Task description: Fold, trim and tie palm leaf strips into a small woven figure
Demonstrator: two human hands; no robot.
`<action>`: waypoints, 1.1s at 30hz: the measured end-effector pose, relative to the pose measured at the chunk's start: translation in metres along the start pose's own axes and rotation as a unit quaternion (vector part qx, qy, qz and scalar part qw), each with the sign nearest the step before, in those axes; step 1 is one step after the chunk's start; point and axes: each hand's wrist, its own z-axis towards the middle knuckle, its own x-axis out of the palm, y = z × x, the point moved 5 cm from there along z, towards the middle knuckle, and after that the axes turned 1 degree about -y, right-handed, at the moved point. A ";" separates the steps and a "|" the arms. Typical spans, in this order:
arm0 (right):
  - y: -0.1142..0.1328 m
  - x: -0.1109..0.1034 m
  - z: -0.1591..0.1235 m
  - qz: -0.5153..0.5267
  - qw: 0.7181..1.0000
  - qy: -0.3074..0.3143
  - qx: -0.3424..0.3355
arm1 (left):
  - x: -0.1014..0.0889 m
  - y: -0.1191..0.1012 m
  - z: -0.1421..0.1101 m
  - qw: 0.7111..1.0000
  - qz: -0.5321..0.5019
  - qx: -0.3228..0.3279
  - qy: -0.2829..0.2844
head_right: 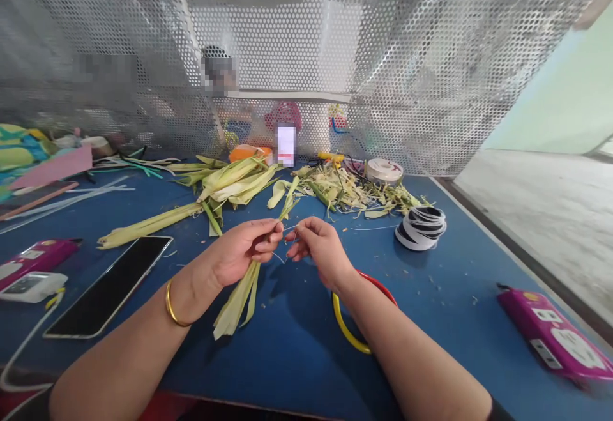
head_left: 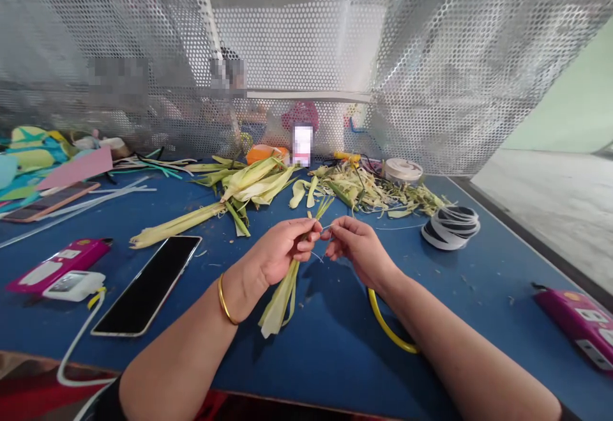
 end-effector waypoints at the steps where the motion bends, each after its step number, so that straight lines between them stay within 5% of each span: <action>1: 0.000 0.000 0.000 0.008 1.000 -0.009 0.001 | -0.001 0.001 0.001 1.000 0.001 0.002 -0.011; 9: 0.012 -0.011 0.001 -0.076 0.996 -0.024 -0.047 | -0.002 0.003 0.003 0.995 0.064 0.051 -0.058; 14: 0.027 -0.016 -0.002 -0.280 0.946 -0.037 -0.159 | -0.001 -0.003 0.000 0.986 0.099 0.110 -0.081; 20: 0.042 -0.018 -0.007 -0.356 0.909 -0.031 -0.217 | 0.002 -0.012 -0.006 0.958 0.218 0.153 -0.109; 29: 0.056 -0.016 -0.014 -0.404 0.869 -0.059 -0.280 | 0.012 -0.037 -0.023 0.802 0.505 0.285 -0.147; 33: 0.056 -0.013 -0.019 -0.449 0.830 -0.091 -0.317 | 0.017 -0.035 -0.025 0.706 0.598 0.342 -0.165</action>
